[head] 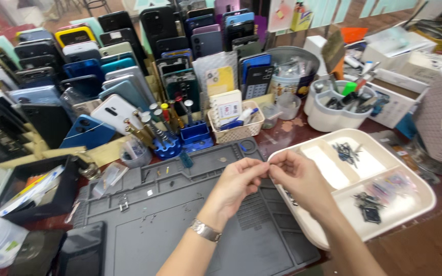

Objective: The person assembles small electronic components on a workbench, handling tiny parts and wires with their hands. They repeatedly pick up, connect, and place components into a tray, working within a cluttered repair shop environment.

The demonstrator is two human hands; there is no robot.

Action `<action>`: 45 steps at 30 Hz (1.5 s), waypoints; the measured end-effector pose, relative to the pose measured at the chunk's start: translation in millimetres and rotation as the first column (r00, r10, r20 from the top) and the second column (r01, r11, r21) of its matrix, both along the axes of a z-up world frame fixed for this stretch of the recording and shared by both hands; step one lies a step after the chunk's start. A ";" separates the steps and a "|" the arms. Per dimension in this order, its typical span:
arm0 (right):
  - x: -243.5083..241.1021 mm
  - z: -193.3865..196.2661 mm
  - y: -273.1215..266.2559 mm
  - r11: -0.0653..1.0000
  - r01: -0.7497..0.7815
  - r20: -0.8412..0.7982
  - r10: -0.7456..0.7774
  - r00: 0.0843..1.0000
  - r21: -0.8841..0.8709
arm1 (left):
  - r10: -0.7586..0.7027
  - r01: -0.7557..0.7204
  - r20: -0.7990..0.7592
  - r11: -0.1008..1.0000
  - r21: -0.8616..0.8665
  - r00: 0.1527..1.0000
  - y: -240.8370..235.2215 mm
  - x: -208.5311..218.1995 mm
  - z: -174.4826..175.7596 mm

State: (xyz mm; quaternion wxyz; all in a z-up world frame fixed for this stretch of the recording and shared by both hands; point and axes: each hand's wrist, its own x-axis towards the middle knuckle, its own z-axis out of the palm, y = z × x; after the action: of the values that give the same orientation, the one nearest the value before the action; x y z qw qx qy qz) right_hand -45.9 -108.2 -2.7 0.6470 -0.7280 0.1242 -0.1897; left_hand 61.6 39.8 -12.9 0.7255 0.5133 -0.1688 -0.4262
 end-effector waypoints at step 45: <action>106.5 4.7 140.5 0.183 -0.447 -0.275 0.571 0.774 -0.876 | 0.550 -0.686 0.546 0.725 0.064 0.632 172.5 66.6 -17.7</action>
State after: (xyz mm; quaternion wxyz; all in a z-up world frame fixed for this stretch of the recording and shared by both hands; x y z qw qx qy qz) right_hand 60.6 32.3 2.0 0.1687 -0.9423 -0.2862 -0.0400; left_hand 128.2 212.3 -30.6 0.6839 0.7223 -0.1003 -0.0220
